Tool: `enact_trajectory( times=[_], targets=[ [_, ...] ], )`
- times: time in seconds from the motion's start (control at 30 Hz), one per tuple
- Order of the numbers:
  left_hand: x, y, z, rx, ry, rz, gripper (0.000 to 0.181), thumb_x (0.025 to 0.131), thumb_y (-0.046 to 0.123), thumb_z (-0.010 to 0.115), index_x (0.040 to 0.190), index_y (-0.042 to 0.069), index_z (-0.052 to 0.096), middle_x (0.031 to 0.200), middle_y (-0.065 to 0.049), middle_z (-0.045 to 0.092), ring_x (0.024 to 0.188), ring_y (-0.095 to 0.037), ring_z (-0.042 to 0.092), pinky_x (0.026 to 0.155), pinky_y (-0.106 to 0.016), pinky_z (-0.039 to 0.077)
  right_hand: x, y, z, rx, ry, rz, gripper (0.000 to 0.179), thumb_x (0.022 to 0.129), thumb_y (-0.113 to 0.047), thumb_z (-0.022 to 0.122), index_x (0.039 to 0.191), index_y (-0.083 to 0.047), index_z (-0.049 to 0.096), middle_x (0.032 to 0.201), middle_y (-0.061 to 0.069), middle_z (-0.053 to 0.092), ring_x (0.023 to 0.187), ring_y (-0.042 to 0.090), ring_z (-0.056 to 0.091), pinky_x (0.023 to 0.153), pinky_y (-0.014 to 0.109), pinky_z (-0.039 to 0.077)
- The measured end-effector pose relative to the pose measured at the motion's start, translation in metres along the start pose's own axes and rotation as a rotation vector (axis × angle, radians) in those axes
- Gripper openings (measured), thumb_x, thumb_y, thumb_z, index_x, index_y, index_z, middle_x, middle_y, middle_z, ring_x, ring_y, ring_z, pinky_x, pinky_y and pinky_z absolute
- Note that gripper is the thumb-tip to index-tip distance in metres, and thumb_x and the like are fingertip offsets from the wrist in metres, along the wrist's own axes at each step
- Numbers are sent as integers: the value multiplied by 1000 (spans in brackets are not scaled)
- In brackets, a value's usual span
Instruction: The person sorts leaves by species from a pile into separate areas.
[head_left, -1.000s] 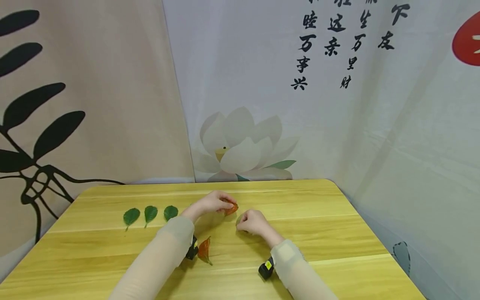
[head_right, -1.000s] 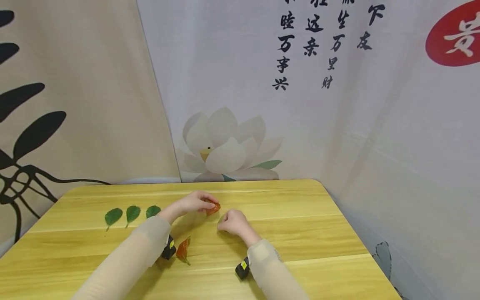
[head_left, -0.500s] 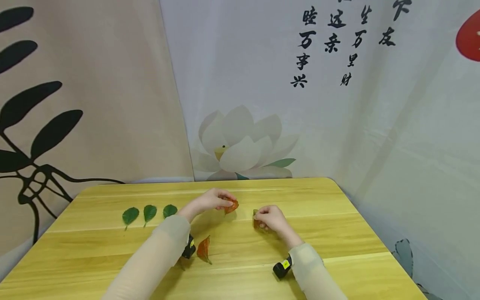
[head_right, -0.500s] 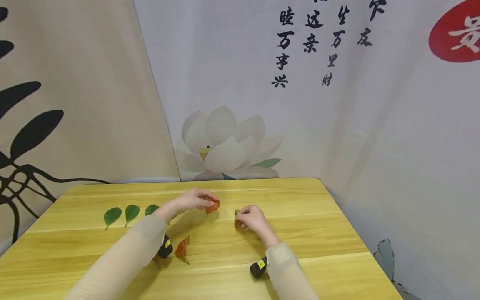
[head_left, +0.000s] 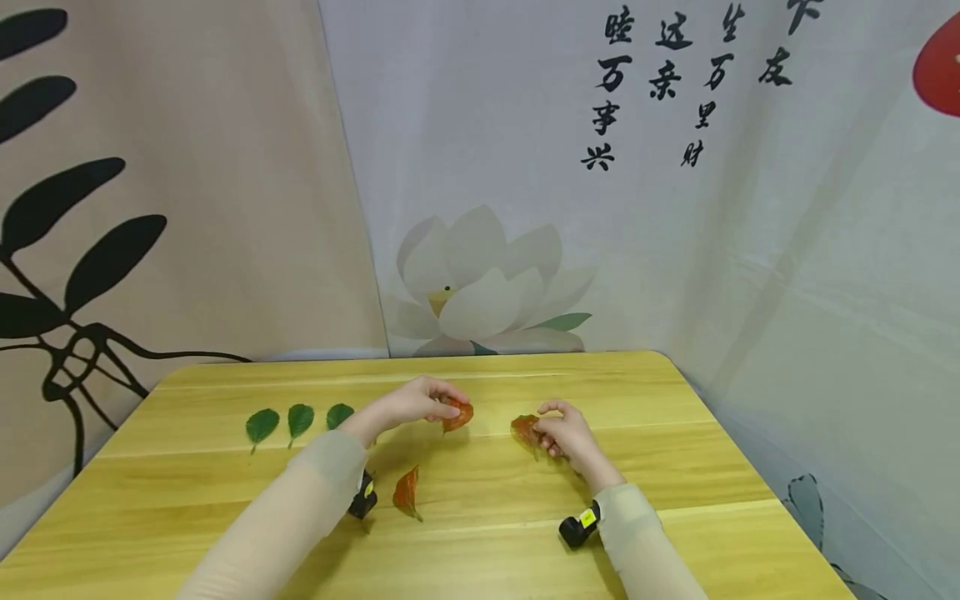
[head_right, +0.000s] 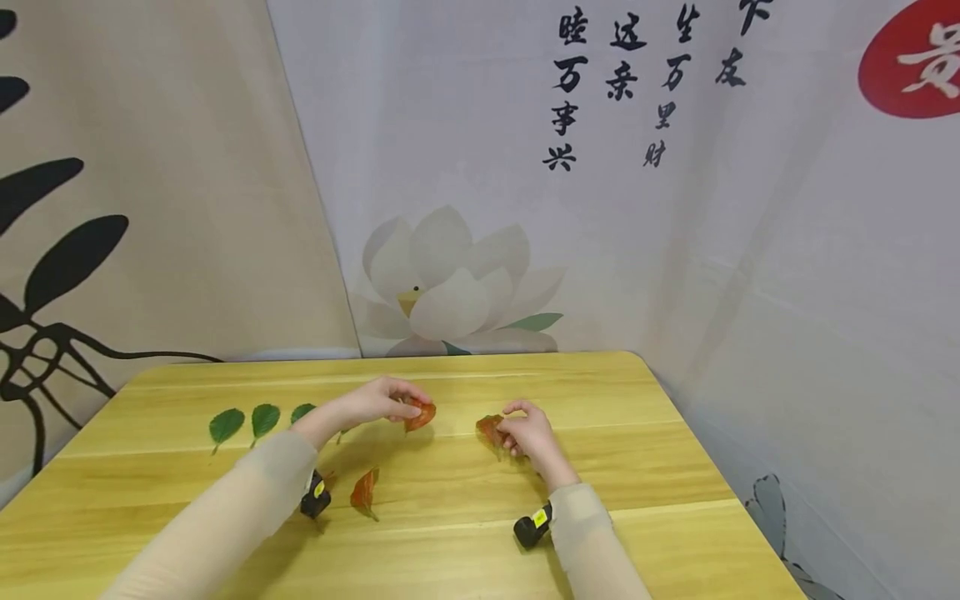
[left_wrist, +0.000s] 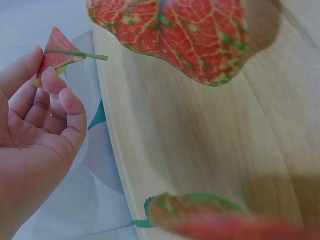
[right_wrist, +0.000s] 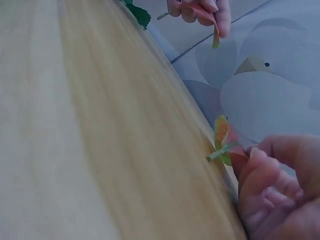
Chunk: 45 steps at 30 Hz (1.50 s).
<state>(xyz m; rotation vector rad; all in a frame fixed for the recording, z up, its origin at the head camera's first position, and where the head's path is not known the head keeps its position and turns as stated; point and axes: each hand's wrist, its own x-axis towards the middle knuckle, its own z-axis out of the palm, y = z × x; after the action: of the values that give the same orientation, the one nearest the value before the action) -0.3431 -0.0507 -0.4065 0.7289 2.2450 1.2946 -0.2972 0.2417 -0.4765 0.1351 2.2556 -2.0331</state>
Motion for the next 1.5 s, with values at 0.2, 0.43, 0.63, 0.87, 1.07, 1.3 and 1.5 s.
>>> enact_trajectory(
  times=[0.2,0.43,0.63,0.87,1.07,1.3,1.5],
  targets=[
    [-5,3,0,5,-23,4,28,94,14,65,121,8,67,101,-2,68,66,-15,47,67,-38,43,-2,0,0,-84,-27,-4,23,92,0,57,111,2,69,70,11,62,45,10,46,39,21,40],
    [-12,5,1,-12,-42,22,30,92,14,67,122,8,67,106,-4,68,81,-17,59,82,-52,49,-3,1,-2,-87,-36,10,19,89,-2,63,106,2,71,74,12,63,47,10,47,41,22,42],
    [-23,7,7,-51,-77,29,32,92,12,68,123,8,65,102,-4,68,82,-18,60,84,-55,49,-4,3,-2,-93,-46,24,20,88,-3,67,106,3,71,74,11,63,48,11,48,42,22,43],
    [-35,10,18,-70,-119,33,34,91,11,68,125,9,64,91,-7,64,77,-18,58,81,-54,50,-3,3,-2,-106,-33,25,18,88,-3,67,104,2,71,73,11,64,48,11,48,42,22,43],
    [-47,18,36,-74,-183,31,32,91,9,67,124,10,65,90,-7,64,78,-19,59,79,-53,50,-2,1,-1,-106,-36,26,18,87,-2,67,104,2,71,72,10,64,47,10,48,42,21,43],
    [-52,22,56,-71,-280,24,29,90,4,67,119,8,67,81,-5,62,73,-16,58,74,-44,54,-1,1,0,-114,-30,25,17,88,-3,67,104,0,72,73,10,63,48,11,48,42,22,43],
    [-50,21,65,-5,-277,-8,24,92,3,64,114,9,70,79,-5,63,68,-18,59,69,-42,54,0,-1,2,-116,-32,18,17,88,-3,67,104,1,71,74,11,63,49,11,48,42,22,43]
  ],
)
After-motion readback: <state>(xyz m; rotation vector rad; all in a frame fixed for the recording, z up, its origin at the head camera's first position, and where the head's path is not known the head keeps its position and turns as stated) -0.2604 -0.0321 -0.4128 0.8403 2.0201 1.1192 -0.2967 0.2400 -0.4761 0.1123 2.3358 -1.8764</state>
